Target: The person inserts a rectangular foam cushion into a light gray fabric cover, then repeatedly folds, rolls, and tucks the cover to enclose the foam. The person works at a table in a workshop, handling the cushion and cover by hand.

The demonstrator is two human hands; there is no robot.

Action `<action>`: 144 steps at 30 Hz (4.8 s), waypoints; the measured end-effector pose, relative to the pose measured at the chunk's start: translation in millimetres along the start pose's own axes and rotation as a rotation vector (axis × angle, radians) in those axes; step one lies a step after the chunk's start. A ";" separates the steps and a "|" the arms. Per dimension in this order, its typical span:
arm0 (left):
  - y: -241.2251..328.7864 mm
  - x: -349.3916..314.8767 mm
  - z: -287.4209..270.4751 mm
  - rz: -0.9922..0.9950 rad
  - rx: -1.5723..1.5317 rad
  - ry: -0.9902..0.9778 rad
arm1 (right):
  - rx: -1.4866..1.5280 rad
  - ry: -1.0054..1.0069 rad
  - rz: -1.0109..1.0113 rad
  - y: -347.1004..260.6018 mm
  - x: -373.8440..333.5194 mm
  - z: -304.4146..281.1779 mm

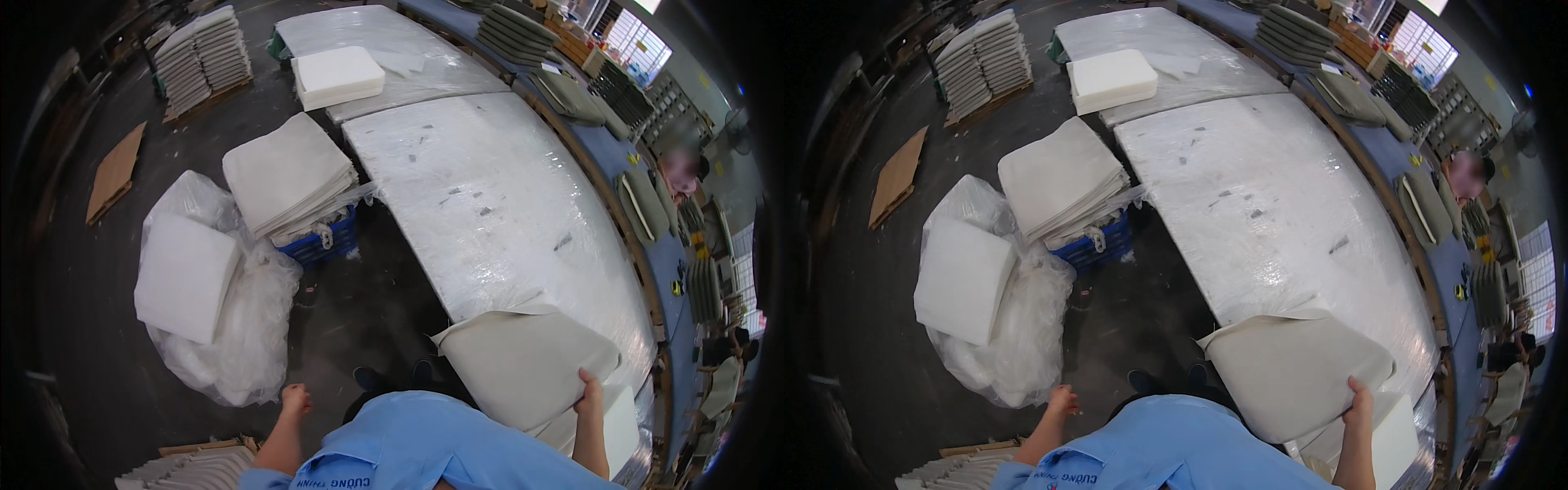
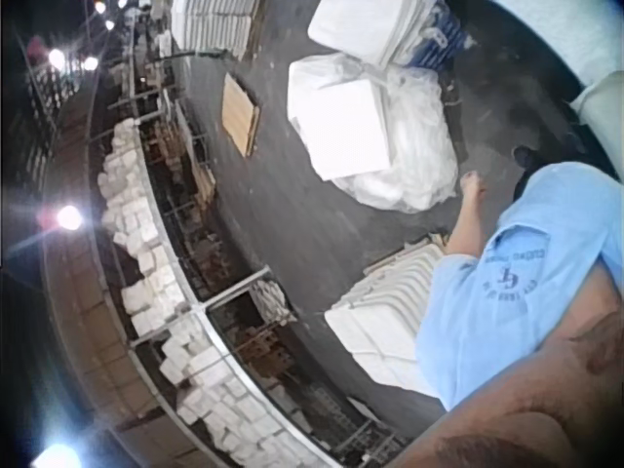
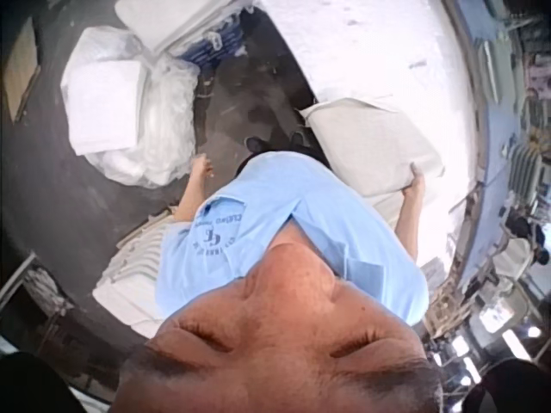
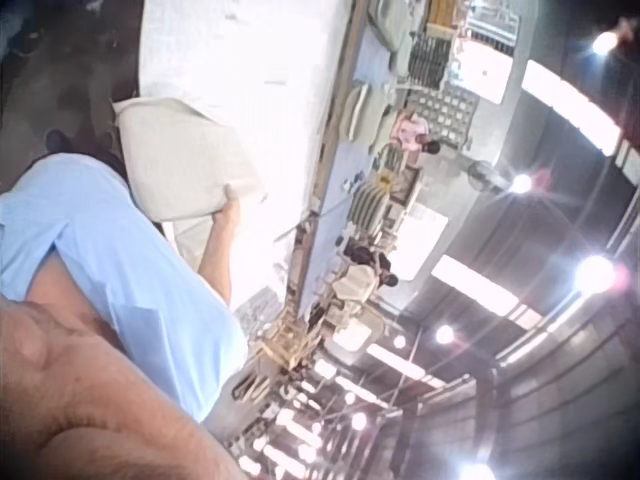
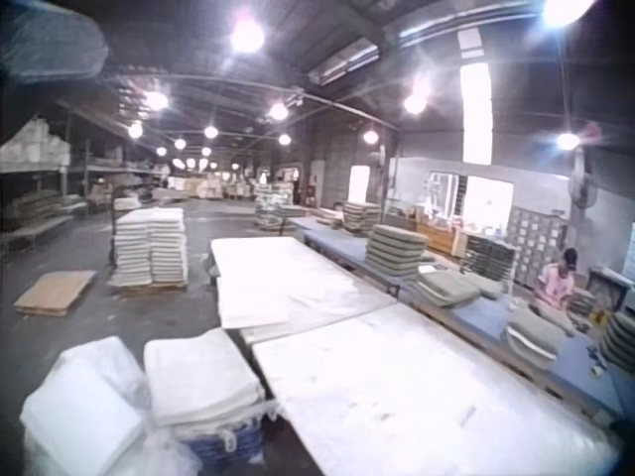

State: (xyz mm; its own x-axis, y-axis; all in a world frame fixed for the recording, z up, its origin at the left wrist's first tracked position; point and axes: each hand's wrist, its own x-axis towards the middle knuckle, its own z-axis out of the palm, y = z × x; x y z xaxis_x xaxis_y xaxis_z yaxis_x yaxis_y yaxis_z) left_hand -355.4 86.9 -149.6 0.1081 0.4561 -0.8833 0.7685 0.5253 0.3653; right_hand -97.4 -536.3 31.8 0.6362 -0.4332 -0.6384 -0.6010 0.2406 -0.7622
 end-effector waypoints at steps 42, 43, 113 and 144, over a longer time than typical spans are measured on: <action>141.9 -73.5 293.8 0.836 -0.057 -0.154 | -1.689 -1.857 -1.079 83.4 131.9 547.3; 130.3 -59.4 308.6 0.618 -0.093 -0.143 | -1.740 -1.779 -1.022 92.7 132.7 551.2; 30.2 56.5 457.6 -0.008 -1.429 -0.558 | -2.337 -1.286 -1.053 250.1 140.1 506.2; 64.7 81.4 402.3 -0.120 -1.179 -0.883 | -2.006 -1.222 -1.132 249.7 152.0 501.6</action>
State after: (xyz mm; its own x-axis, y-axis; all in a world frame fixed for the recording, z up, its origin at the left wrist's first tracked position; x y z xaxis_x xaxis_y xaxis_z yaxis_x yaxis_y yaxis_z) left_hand -43.1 -131.0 -316.0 0.7548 0.0209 -0.6557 -0.0976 0.9919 -0.0808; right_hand 91.8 -106.4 -309.3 0.2985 0.7512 -0.5887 0.8330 -0.5061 -0.2234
